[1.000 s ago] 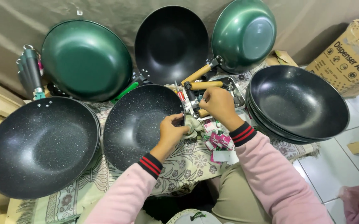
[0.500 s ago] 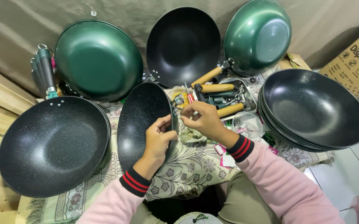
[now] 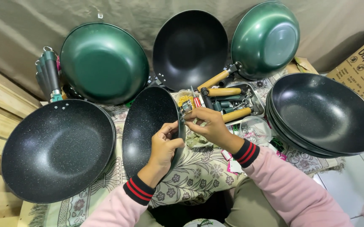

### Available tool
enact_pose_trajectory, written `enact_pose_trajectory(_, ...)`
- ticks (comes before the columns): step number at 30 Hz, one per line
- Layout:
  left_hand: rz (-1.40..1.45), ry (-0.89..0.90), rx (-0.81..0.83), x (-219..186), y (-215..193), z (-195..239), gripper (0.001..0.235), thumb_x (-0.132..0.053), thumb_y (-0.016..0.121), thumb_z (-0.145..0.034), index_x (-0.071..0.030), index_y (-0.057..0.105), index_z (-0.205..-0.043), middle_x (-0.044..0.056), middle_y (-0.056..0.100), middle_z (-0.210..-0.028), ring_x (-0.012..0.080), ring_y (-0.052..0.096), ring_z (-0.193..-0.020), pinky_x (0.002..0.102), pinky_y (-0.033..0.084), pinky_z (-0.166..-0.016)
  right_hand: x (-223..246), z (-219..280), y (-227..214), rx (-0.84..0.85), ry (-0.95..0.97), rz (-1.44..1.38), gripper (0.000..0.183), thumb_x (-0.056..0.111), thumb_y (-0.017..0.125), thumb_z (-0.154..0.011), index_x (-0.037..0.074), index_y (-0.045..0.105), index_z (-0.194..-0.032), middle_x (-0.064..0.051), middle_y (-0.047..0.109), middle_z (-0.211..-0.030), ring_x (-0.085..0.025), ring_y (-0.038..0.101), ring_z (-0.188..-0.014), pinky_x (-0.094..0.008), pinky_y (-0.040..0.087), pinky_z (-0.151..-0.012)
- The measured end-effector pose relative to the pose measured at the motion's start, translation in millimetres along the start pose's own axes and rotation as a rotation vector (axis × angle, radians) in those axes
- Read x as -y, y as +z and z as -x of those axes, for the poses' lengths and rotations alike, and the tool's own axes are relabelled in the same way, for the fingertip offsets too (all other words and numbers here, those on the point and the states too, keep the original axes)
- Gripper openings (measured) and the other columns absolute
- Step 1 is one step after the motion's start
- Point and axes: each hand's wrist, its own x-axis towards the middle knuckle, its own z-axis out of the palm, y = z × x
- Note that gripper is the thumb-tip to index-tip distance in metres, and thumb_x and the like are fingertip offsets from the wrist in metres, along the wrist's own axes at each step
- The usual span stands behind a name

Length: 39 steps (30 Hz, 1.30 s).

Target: Assembling wooden handles onto metal woks using screws and a screwdriver.

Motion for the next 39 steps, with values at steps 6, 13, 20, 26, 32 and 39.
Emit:
enact_pose_trajectory(6, 0.008, 0.019, 0.010, 0.0, -0.5, 1.2, 0.075, 0.017, 0.064, -0.048, 0.010, 0.070, -0.122, 0.005, 0.058, -0.098, 0.0122, 0.056, -0.089, 0.025, 0.049, -0.078, 1.5, -0.7, 0.2, 0.003, -0.014, -0.007, 0.011, 0.001, 0.080, -0.085, 0.007, 0.080, -0.094, -0.009, 0.076, -0.086, -0.017, 0.073, -0.076, -0.024, 0.060, -0.061)
enact_pose_trajectory(13, -0.003, 0.020, 0.014, 0.6, -1.3, 1.1, 0.074, 0.017, 0.065, -0.048, 0.010, 0.070, -0.122, 0.005, 0.058, -0.098, 0.0121, 0.055, -0.089, 0.025, 0.048, -0.078, -9.9, 6.4, 5.7, -0.017, 0.064, -0.005, 0.005, 0.003, 0.079, -0.086, 0.003, 0.077, -0.091, -0.010, 0.074, -0.080, -0.015, 0.071, -0.072, -0.024, 0.060, -0.057)
enact_pose_trajectory(20, 0.009, 0.035, 0.014, 5.6, -0.5, 2.7, 0.076, 0.017, 0.064, -0.047, 0.010, 0.070, -0.122, 0.004, 0.058, -0.098, 0.0116, 0.057, -0.089, 0.024, 0.048, -0.078, -6.9, 7.5, 15.2, -0.063, 0.373, -0.204, 0.009, 0.008, 0.079, -0.088, 0.001, 0.074, -0.087, -0.013, 0.070, -0.068, -0.016, 0.069, -0.056, -0.025, 0.059, -0.047)
enact_pose_trajectory(26, 0.011, 0.041, 0.012, 4.5, 0.4, 2.3, 0.076, 0.017, 0.064, -0.046, 0.010, 0.070, -0.122, 0.004, 0.057, -0.098, 0.0112, 0.057, -0.089, 0.024, 0.048, -0.078, -5.5, 8.8, 16.3, -0.122, 0.512, -0.334, 0.010, 0.007, 0.081, -0.086, 0.000, 0.075, -0.090, -0.011, 0.072, -0.072, -0.014, 0.070, -0.062, -0.023, 0.059, -0.050)
enact_pose_trajectory(32, 0.040, 0.031, -0.004, -6.6, 0.8, 2.1, 0.075, 0.018, 0.063, -0.047, 0.010, 0.070, -0.121, 0.005, 0.057, -0.098, 0.0122, 0.058, -0.090, 0.025, 0.049, -0.079, 4.7, 6.2, 9.8, -0.035, 0.451, -0.295, 0.006, 0.004, 0.077, -0.088, -0.001, 0.076, -0.084, -0.013, 0.072, -0.069, -0.013, 0.068, -0.061, -0.024, 0.059, -0.051)
enact_pose_trajectory(39, 0.057, 0.025, -0.002, -8.7, 2.9, 2.8, 0.075, 0.018, 0.062, -0.049, 0.011, 0.069, -0.123, 0.005, 0.055, -0.098, 0.0116, 0.058, -0.091, 0.025, 0.049, -0.079, 12.3, 5.4, 6.7, -0.040, 0.331, -0.223, 0.019, -0.003, 0.071, -0.087, -0.001, 0.078, -0.105, -0.013, 0.072, -0.083, -0.018, 0.073, -0.071, -0.027, 0.062, -0.055)
